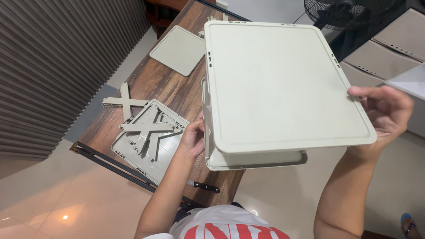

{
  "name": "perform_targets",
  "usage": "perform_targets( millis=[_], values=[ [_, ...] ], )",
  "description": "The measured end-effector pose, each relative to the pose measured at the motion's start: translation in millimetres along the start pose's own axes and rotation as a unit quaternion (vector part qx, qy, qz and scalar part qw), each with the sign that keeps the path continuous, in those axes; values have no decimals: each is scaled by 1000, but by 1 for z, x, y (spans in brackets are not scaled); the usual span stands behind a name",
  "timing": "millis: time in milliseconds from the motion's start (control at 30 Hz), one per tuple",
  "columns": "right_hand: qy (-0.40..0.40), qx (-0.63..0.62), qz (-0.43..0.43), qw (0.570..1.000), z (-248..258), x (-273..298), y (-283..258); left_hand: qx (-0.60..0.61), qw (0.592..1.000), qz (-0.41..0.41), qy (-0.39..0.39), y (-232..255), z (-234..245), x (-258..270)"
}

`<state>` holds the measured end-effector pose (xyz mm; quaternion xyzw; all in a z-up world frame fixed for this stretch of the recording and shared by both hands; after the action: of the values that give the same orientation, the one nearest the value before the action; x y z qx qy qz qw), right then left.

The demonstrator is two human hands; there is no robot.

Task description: The person assembles a white plastic folding stool by inserting X-shaped leg supports into slots on the seat panels. They use a knife to pry open a slot on one panel to fit a leg support. The person handles multiple leg supports and seat panels on a wooden table.

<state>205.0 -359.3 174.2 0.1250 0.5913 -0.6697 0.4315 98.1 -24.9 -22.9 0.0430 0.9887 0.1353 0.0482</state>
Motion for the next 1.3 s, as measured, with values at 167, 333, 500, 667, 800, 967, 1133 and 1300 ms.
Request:
perform_targets(
  millis=[167, 333, 500, 667, 800, 967, 1133, 1300],
  values=[
    [23, -36, -29, 999, 18, 19, 23, 13, 999, -7, -47, -6, -16, -4],
    [64, -2, -37, 997, 43, 14, 45, -69, 997, -30, -18, -19, -34, 3],
    [23, 186, -42, 981, 31, -13, 31, -152, 982, -71, 84, -37, -34, 5],
    [-84, 341, -40, 935, -34, -19, -11, -138, 981, -105, 86, -63, -21, -4],
    [-163, 419, -28, 893, -92, -16, -31, -106, 981, -141, 80, -81, -1, -10],
    [-195, 447, -39, 872, -109, -22, -25, -90, 985, -115, 97, -96, 34, -8],
    [-179, 401, -27, 898, -97, -11, -6, -79, 987, -89, 104, -102, 67, -8],
    [-134, 354, -57, 924, -79, 5, 30, -65, 988, -87, 113, -114, 75, 0]
  ],
)
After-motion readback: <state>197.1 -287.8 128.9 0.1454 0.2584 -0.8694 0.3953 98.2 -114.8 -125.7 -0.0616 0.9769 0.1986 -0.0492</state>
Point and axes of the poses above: each hand's wrist, its own x-axis away from the middle knuckle, its own z-axis out of the back of the hand, y = z × x, the point moved 9 cm from there along -x, towards the middle knuckle, and after that the axes turned 14 degrees about -y, right-handed, at the moved point
